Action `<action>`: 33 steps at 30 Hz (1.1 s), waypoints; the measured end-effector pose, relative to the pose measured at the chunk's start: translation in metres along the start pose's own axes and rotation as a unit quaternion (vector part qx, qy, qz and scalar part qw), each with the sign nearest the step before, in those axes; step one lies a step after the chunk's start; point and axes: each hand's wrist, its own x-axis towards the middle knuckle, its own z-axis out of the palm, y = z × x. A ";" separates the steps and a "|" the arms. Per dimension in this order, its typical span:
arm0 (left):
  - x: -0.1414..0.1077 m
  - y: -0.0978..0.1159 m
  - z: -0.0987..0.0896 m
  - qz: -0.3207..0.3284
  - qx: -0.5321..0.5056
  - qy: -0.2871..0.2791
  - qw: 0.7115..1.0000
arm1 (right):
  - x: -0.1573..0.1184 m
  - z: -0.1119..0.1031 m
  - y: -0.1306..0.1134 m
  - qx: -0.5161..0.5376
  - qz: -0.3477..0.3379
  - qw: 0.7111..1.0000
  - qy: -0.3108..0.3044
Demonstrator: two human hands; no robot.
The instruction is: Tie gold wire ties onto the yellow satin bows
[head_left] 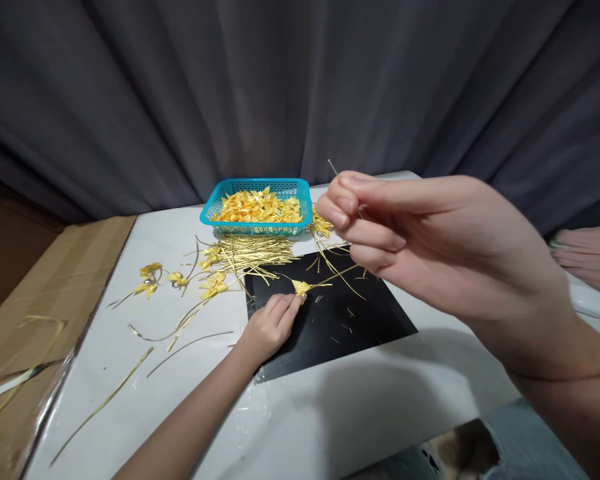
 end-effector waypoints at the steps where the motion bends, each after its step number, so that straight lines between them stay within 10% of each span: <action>1: 0.000 0.000 0.001 -0.001 0.000 -0.002 1.000 | -0.001 0.000 -0.003 0.010 0.009 1.000 0.014; 33: -0.003 -0.003 0.007 -0.064 -0.004 -0.007 0.998 | -0.016 -0.004 -0.028 0.110 -0.010 0.976 0.187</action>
